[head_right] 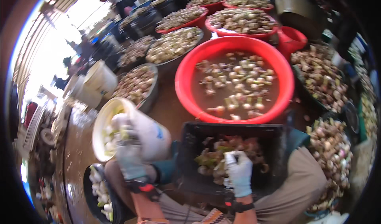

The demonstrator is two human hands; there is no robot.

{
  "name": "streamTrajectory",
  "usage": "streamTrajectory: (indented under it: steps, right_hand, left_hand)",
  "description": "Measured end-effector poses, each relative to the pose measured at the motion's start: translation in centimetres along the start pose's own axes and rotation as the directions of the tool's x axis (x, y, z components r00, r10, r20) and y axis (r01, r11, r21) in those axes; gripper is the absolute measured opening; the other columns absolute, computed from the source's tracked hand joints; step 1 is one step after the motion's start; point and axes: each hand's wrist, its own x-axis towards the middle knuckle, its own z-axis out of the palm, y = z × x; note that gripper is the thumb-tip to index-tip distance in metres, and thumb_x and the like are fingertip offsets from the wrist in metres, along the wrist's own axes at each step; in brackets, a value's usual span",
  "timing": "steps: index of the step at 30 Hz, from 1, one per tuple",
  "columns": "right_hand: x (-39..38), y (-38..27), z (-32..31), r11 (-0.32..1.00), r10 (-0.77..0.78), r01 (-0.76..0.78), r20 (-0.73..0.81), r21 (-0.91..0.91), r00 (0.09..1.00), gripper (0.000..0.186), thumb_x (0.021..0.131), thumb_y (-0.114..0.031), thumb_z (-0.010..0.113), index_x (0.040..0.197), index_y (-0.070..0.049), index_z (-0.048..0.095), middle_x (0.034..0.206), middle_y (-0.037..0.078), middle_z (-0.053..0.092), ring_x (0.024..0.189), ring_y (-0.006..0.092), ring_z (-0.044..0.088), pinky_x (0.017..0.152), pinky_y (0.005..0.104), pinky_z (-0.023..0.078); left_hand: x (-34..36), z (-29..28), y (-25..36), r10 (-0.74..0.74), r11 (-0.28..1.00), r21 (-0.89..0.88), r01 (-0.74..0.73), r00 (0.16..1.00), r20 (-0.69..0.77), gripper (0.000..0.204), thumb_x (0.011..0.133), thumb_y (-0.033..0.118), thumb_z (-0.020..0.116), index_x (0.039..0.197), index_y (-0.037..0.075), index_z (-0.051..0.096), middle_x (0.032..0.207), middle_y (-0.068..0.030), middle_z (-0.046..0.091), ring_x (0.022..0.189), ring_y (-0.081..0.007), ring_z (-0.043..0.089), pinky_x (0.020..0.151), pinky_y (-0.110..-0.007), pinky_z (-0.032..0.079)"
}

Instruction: The person sits cross-legged on the floor and peels small onions by hand. They remove the outer skin layers and place the peeled onions into a white bucket, while discarding the skins into a black crate on their lap.

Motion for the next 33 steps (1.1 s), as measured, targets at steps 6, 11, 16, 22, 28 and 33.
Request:
streamTrajectory:
  steps: [6,11,16,22,28,33]
  right_hand:
    - [0.0,-0.3,-2.7,0.983,0.079,-0.08,0.013,0.167,0.997,0.011,0.094,-0.017,0.066,0.092,-0.006,0.065,0.064,-0.003,0.058,0.045,0.0027,0.047,0.038,0.0221,0.035]
    - [1.0,2.1,-5.2,1.0,0.025,-0.024,-0.071,0.017,0.997,0.025,0.098,-0.022,0.06,0.113,-0.002,0.066,0.067,-0.002,0.058,0.055,0.0073,0.052,0.053,0.0239,0.044]
    - [2.6,-1.9,-6.2,0.984,0.133,-0.123,-0.075,0.126,0.988,0.013,0.094,-0.017,0.064,0.091,-0.004,0.068,0.07,0.001,0.062,0.06,0.0065,0.054,0.054,0.0265,0.044]
    - [4.7,1.9,-6.2,0.939,0.315,-0.291,-0.12,0.183,0.942,0.014,0.093,-0.017,0.065,0.098,-0.004,0.068,0.07,0.001,0.06,0.057,0.0079,0.053,0.051,0.0258,0.043]
    - [5.5,2.8,-6.3,0.87,0.439,-0.411,-0.05,0.272,0.897,0.021,0.095,-0.018,0.063,0.108,-0.003,0.067,0.08,0.0,0.062,0.06,0.0063,0.053,0.051,0.0222,0.046]
    - [3.4,8.4,-4.2,0.294,0.68,-0.721,0.393,0.627,0.619,0.032,0.097,-0.02,0.057,0.122,-0.001,0.061,0.08,0.006,0.066,0.065,0.0154,0.062,0.058,0.0255,0.05]
  left_hand:
    - [9.1,6.4,-10.9,-0.244,0.8,0.593,0.093,0.953,0.18,0.045,0.104,0.025,0.045,0.134,-0.008,0.046,0.126,-0.0243,0.058,0.101,-0.0309,0.061,0.083,-0.036,0.054]
    - [14.0,3.3,-31.9,-0.655,-0.099,0.982,-0.164,0.753,0.06,0.027,0.094,0.015,0.062,0.118,0.001,0.063,0.095,-0.0041,0.067,0.079,-0.0107,0.063,0.071,-0.024,0.051]
    - [22.0,-13.2,-38.6,-0.726,-0.664,0.424,-0.617,0.669,-0.163,0.044,0.079,0.021,0.07,0.122,0.012,0.063,0.123,-0.0171,0.062,0.119,-0.0353,0.056,0.102,-0.043,0.044]
    - [26.2,-23.6,-42.9,-0.767,-0.64,0.067,-0.765,0.632,-0.11,0.079,0.069,0.027,0.081,0.14,0.019,0.049,0.15,-0.0115,0.04,0.137,-0.0386,0.036,0.112,-0.046,0.032]
    - [25.6,-23.9,-41.4,-0.604,-0.644,0.232,-0.729,0.298,-0.739,0.058,0.07,0.019,0.065,0.127,0.01,0.061,0.121,-0.0201,0.064,0.111,-0.0383,0.061,0.098,-0.041,0.048]
    - [22.2,-17.3,-37.1,-0.593,-0.797,0.455,-0.396,0.375,-0.712,0.059,0.074,0.028,0.073,0.127,0.007,0.06,0.115,-0.0164,0.068,0.109,-0.0286,0.064,0.094,-0.036,0.049]
